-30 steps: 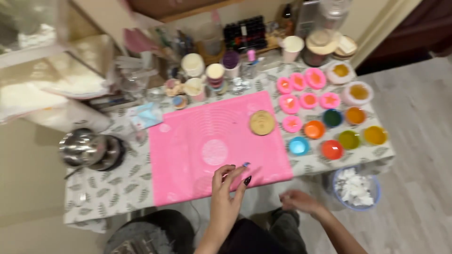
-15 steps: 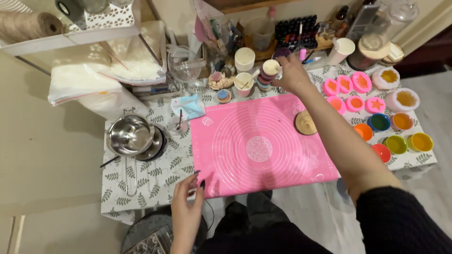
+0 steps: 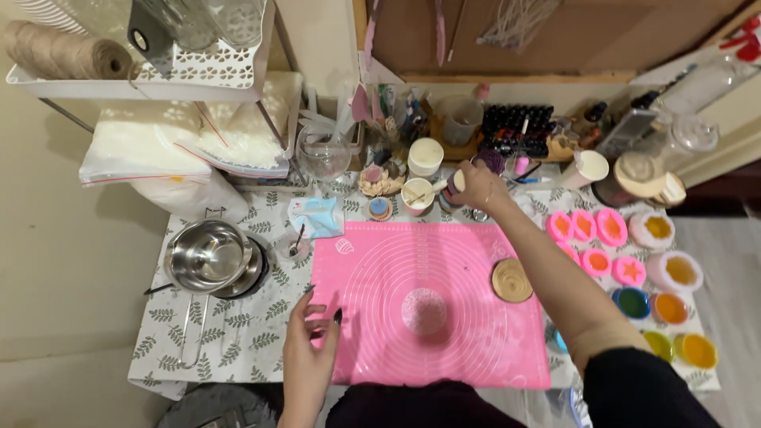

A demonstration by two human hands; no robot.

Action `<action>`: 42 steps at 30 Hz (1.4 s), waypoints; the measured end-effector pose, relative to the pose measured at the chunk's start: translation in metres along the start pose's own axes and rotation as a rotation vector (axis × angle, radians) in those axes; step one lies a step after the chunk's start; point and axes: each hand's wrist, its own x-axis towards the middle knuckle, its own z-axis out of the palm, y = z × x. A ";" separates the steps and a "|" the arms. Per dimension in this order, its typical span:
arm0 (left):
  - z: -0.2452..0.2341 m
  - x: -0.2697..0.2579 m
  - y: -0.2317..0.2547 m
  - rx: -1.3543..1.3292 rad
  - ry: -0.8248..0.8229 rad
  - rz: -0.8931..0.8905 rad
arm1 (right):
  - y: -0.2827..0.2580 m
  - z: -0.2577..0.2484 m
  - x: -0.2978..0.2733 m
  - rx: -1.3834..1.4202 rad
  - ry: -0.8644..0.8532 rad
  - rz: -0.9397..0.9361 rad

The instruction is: The recorder is seen preparing wax, mixing scents and colors, and preparing molds for candle making.

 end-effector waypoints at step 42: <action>-0.214 0.236 -0.052 0.619 -0.306 0.349 | -0.256 0.098 -0.208 1.616 -0.227 0.549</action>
